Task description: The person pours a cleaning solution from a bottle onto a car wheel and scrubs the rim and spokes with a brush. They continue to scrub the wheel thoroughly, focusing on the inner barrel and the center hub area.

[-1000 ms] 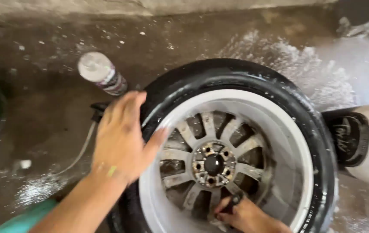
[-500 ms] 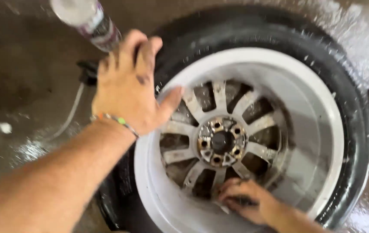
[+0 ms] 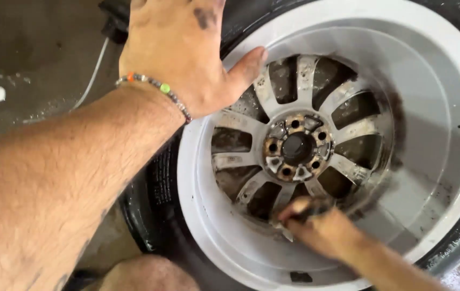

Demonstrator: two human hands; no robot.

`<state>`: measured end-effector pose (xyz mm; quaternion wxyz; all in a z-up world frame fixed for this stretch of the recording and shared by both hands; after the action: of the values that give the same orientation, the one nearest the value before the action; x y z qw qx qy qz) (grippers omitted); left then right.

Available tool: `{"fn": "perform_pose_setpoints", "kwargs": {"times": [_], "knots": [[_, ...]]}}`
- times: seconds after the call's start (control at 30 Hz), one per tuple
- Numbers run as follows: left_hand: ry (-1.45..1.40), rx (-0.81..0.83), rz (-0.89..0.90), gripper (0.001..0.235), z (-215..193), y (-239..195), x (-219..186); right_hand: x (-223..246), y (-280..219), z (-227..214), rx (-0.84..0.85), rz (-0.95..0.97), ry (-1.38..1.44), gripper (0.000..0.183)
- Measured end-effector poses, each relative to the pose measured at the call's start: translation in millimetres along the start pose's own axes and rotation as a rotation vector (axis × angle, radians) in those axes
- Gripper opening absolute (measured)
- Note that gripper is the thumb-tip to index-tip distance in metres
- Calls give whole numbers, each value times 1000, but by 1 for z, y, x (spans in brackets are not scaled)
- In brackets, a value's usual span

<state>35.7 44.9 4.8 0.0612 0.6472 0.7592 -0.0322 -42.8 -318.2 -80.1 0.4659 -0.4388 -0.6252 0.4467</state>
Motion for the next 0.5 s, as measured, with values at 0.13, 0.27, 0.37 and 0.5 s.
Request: {"fn": "perform_pose_setpoints", "kwargs": {"times": [0.13, 0.27, 0.37, 0.5], "knots": [[-19, 18, -22, 95, -4, 4, -4, -28, 28, 10, 58, -2, 337, 17], [14, 43, -27, 101, -6, 8, 0, -54, 59, 30, -302, -376, 323, 20], [30, 31, -28, 101, -8, 1, -3, -67, 41, 25, -241, -276, 218, 14], [24, -31, -27, 101, -13, 3, -2, 20, 22, 2, -112, -74, 227, 40]]}}
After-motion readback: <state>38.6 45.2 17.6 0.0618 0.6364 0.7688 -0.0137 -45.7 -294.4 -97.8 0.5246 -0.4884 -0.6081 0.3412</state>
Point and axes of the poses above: each hand's wrist, its own y-axis towards the middle knuckle, its own z-axis out of the palm, x = y × z, the point moved 6 cm from there along y, towards the middle knuckle, and after that the axes turned 3 degrees about y, right-handed, at the moved point
